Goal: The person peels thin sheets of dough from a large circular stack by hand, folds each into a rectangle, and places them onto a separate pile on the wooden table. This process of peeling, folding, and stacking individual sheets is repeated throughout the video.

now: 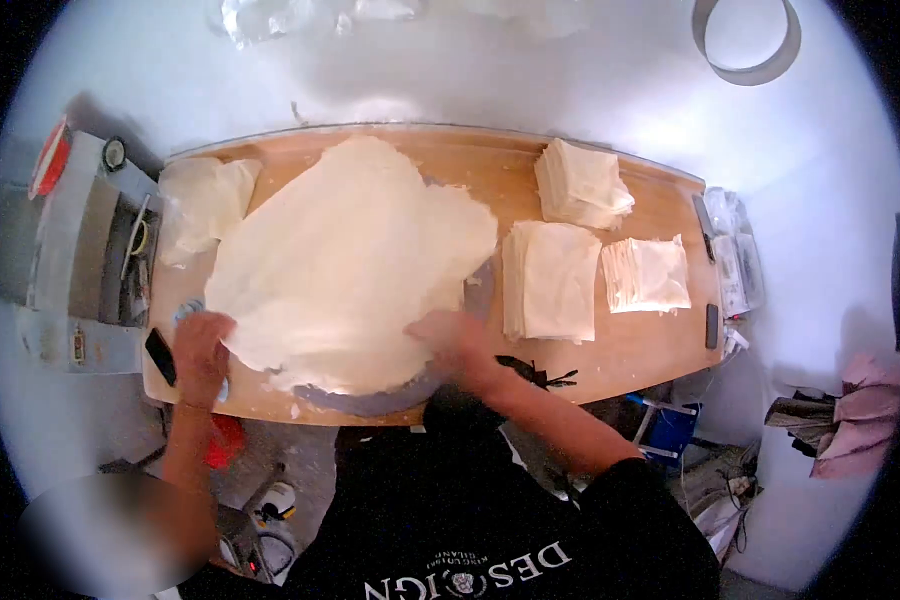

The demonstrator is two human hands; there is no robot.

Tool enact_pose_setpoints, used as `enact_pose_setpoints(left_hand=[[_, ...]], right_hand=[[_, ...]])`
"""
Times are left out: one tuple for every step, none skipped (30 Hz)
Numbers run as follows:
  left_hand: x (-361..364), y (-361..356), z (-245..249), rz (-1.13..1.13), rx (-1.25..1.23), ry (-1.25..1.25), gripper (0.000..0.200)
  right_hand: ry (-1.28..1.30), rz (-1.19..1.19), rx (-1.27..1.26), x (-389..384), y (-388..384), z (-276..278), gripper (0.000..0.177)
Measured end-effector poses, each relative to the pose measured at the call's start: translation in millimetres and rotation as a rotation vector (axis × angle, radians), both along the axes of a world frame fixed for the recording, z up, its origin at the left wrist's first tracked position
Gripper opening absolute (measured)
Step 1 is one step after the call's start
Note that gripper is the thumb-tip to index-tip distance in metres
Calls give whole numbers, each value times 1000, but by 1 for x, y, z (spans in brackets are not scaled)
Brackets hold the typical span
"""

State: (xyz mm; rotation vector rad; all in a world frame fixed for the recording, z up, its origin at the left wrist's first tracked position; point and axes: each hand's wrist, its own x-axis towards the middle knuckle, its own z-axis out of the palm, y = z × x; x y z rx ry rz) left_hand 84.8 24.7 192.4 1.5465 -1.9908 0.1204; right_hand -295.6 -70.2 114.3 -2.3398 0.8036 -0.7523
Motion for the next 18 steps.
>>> enact_pose_setpoints(left_hand=[[10,13,-42,39,64,-9,25],[23,25,-88,77,127,-19,25],[29,39,-125,81,143,-8,25],[33,52,-159,120,197,-57,25],[35,63,-183,157,250,-106,25],[35,76,-198,165,262,-95,25],[34,85,-210,151,244,-46,26],[33,94,-220,139,222,4,26],[32,101,-224,141,207,-18,29],[32,108,-227,153,212,-8,29],[33,114,-228,143,239,-22,30],[35,118,-227,134,264,-39,31],[34,117,-214,146,267,-35,31],[32,114,-201,124,340,-4,30],[33,109,-188,99,412,28,29],[38,103,-182,101,414,30,29],[44,95,-177,189,486,221,25],[50,84,-173,275,557,414,22]], right_hand=[[43,25,30,8,7,-26,45],[54,26,42,15,13,-51,45],[156,48,90,22,21,-74,40],[258,76,133,28,26,-92,35],[268,85,142,33,30,-107,35],[321,143,199,37,35,-119,30],[375,203,253,40,37,-122,26],[388,216,257,41,40,-123,26],[472,259,265,43,43,-117,24],[552,303,272,46,44,-111,22],[559,315,270,46,42,-109,22],[506,349,282,43,39,-107,22],[452,381,298,42,35,-102,21],[454,390,299,41,27,-100,21],[453,393,332,44,11,-93,23],[451,392,364,50,-9,-90,24],[452,392,365,61,-33,-100,24],[362,300,332,75,-64,-119,26]])
